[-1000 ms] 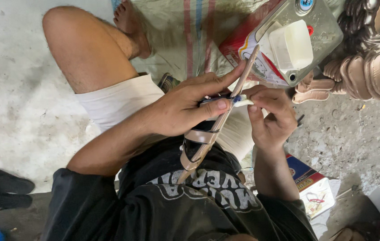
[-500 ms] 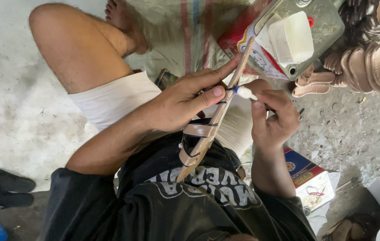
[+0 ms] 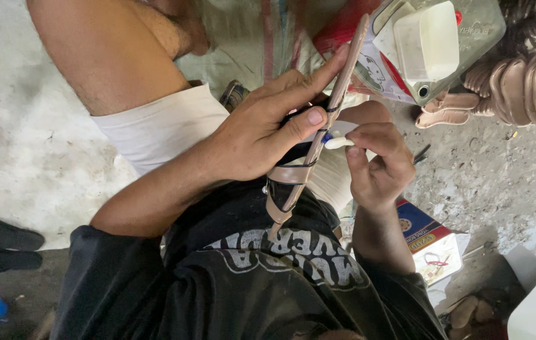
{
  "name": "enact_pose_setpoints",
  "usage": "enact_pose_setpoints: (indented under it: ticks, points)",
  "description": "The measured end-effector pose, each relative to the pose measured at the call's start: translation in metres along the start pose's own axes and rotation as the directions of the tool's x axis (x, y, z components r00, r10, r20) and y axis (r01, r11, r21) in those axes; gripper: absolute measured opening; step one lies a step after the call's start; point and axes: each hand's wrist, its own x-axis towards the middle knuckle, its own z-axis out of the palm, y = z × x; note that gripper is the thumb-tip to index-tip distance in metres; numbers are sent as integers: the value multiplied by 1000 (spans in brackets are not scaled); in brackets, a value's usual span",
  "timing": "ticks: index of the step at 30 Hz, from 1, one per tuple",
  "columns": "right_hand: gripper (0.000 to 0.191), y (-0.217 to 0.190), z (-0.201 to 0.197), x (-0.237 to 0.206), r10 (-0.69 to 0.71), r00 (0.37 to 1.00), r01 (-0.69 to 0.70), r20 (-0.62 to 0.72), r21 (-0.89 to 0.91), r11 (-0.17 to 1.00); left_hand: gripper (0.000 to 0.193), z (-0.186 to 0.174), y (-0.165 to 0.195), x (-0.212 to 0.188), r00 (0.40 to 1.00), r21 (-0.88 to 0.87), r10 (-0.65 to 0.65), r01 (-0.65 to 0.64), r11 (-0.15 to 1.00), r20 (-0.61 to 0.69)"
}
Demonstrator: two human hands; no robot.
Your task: The person sits on the floor and uses a toothbrush to scrub the straps and soles of multiple beige sandals. They handle the sandals one at a time, scrubbing them thoroughly before placing them back in a row on the floor.
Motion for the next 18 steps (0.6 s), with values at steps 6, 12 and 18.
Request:
enact_pose_setpoints:
  ticks: [6, 12, 18]
  points:
    - [11, 6, -9, 2, -17, 987, -2, 161, 120, 993, 55, -2, 2, -6, 995, 110, 92, -86, 990, -50]
    - [13, 6, -18, 5, 26, 982, -42, 186, 81, 996, 53, 0, 4, -5, 995, 245, 89, -73, 967, -54]
    - [15, 6, -24, 4, 21, 975, -42, 222, 91, 995, 55, 1, 2, -10, 995, 253, 89, -75, 964, -43]
